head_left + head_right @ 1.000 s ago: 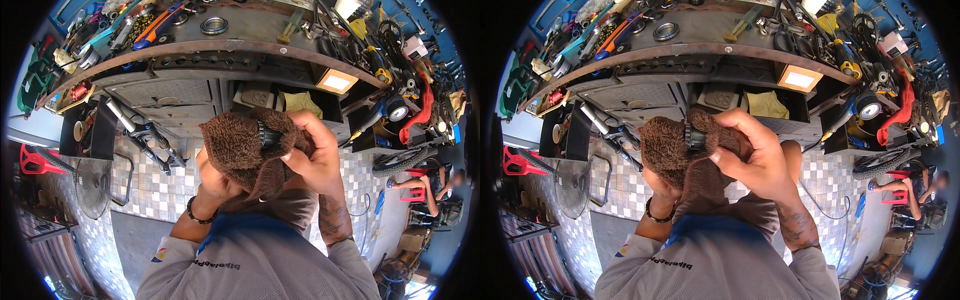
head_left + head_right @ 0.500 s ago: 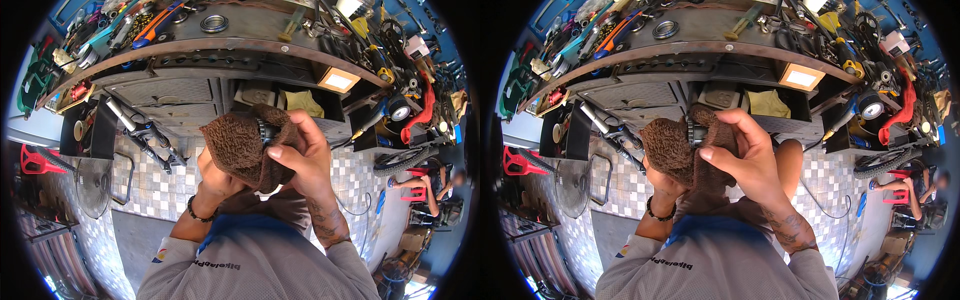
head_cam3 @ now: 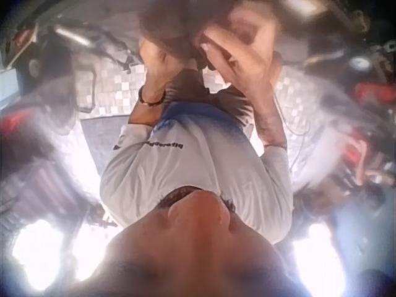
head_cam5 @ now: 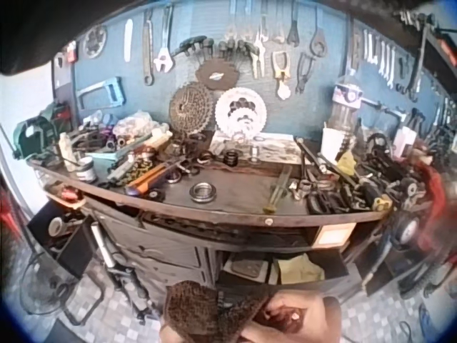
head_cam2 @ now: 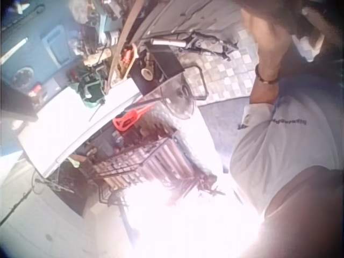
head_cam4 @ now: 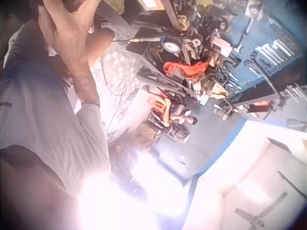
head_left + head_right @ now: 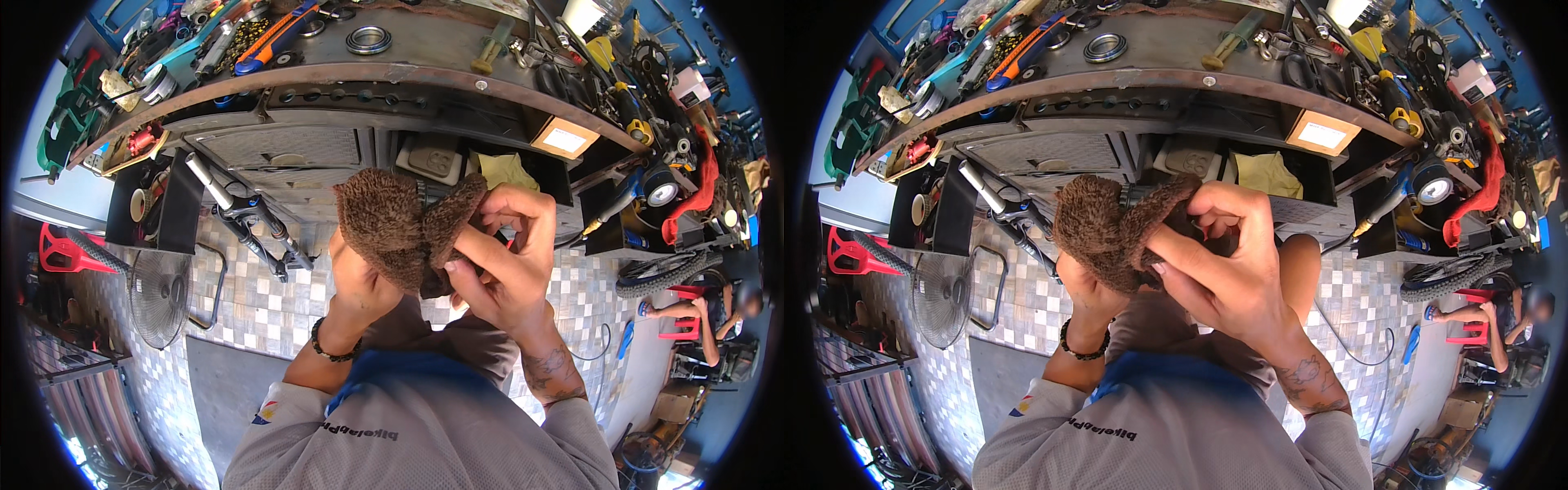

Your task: The person cleans a bicycle cassette with a cloth, then uses a small brush to clean the inside of the cassette. They then move to a wooden board and continue working on the cassette.

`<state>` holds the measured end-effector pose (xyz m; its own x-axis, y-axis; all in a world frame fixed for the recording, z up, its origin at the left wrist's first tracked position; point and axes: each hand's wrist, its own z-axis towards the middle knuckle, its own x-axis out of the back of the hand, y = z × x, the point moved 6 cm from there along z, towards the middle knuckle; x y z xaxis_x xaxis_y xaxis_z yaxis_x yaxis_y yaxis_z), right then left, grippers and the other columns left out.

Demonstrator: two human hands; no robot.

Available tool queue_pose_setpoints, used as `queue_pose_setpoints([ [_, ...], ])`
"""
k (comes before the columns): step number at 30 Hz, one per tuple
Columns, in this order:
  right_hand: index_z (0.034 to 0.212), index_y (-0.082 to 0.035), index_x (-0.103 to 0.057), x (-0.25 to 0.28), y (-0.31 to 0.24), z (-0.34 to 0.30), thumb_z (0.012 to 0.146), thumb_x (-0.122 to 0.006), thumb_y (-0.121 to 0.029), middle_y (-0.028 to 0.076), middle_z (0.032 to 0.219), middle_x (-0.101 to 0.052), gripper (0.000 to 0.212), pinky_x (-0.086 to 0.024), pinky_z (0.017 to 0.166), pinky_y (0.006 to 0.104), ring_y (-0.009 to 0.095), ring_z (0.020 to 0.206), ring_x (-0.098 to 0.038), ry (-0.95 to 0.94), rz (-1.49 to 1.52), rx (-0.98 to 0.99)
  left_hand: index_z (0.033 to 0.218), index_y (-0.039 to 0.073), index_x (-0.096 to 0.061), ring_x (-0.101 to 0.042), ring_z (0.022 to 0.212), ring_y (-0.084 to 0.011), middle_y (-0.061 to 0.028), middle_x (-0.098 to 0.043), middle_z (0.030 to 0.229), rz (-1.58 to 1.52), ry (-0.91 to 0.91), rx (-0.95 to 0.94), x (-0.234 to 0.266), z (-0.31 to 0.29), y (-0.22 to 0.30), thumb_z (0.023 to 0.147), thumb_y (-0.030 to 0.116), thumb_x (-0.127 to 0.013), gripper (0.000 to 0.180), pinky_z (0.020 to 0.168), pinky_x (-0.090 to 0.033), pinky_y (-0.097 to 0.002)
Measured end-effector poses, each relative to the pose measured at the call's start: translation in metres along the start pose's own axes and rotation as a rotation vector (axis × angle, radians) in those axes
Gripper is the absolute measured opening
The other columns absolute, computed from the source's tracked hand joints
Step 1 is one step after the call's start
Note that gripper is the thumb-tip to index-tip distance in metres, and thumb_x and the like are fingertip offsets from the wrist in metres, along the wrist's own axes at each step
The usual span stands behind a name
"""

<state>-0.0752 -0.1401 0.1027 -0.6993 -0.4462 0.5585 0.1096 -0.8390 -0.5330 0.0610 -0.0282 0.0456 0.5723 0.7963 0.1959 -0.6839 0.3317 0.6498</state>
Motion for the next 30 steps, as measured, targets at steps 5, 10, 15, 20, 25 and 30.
queue_pose_setpoints([
  [5, 0.109, -0.011, -0.079, 0.008, -0.004, 0.008, 0.070, -0.079, 0.003, 0.010, 0.115, -0.054, 0.041, -0.051, 0.068, 0.0272, 0.019, 0.091, -0.057, 0.058, -0.057, 0.208, 0.102, -0.004, -0.073, -0.070, 0.093, -0.0267, -0.0136, -0.073, 0.103, 0.022, 0.057, -0.103, 0.007, 0.002, 0.013, 0.078, 0.011, -0.082, 0.030, 0.088, -0.054, -0.0401],
  [10, 0.097, -0.001, -0.070, 0.018, 0.030, 0.015, 0.072, -0.070, 0.008, 0.020, 0.111, -0.061, 0.026, -0.056, 0.080, 0.0336, 0.027, 0.093, -0.066, -0.044, -0.103, -0.024, 0.095, -0.001, -0.073, -0.069, 0.091, -0.0344, -0.0150, -0.074, 0.099, 0.017, 0.127, 0.009, 0.025, 0.007, 0.007, 0.078, 0.007, -0.071, 0.019, 0.085, -0.053, -0.0410],
  [15, 0.116, 0.004, -0.061, 0.023, 0.043, -0.011, 0.099, -0.062, 0.004, 0.014, 0.118, -0.063, 0.018, -0.055, 0.093, 0.0342, 0.016, 0.104, -0.065, 0.107, 0.557, -0.178, 0.104, -0.003, -0.070, -0.069, 0.096, -0.0300, -0.0153, -0.071, 0.105, -0.089, 0.085, 0.099, 0.028, 0.010, -0.007, 0.081, 0.006, -0.070, 0.024, 0.085, -0.053, -0.0400],
  [20, 0.143, 0.001, -0.045, -0.002, 0.088, -0.045, 0.110, -0.047, -0.037, 0.016, 0.134, -0.061, 0.051, -0.047, 0.107, 0.0415, 0.025, 0.120, -0.062, 0.420, 1.050, -0.707, 0.129, 0.001, -0.059, -0.067, 0.103, -0.0281, -0.0133, -0.066, 0.121, -0.503, 0.276, 0.207, 0.035, 0.002, -0.024, 0.097, 0.013, -0.061, 0.034, 0.093, -0.055, -0.0428],
  [25, 0.149, 0.003, -0.044, -0.011, 0.084, -0.056, 0.107, -0.040, -0.057, 0.019, 0.147, -0.054, 0.073, -0.044, 0.113, 0.0471, 0.034, 0.128, -0.059, 0.172, 1.632, -0.810, 0.140, 0.002, -0.054, -0.060, 0.124, -0.0332, -0.0161, -0.061, 0.138, -1.537, 0.447, 0.403, 0.052, 0.000, -0.052, 0.109, 0.042, -0.038, 0.054, 0.104, -0.051, -0.0496],
  [30, 0.143, 0.003, -0.050, 0.008, 0.088, -0.076, 0.103, -0.049, -0.049, 0.018, 0.142, -0.057, 0.065, -0.045, 0.111, 0.0472, 0.035, 0.125, -0.060, 0.465, 1.665, -0.733, 0.139, 0.003, -0.056, -0.060, 0.122, -0.0337, -0.0168, -0.061, 0.136, -1.481, 0.481, 0.492, 0.064, -0.007, -0.062, 0.108, 0.039, -0.043, 0.050, 0.104, -0.051, -0.0489],
])
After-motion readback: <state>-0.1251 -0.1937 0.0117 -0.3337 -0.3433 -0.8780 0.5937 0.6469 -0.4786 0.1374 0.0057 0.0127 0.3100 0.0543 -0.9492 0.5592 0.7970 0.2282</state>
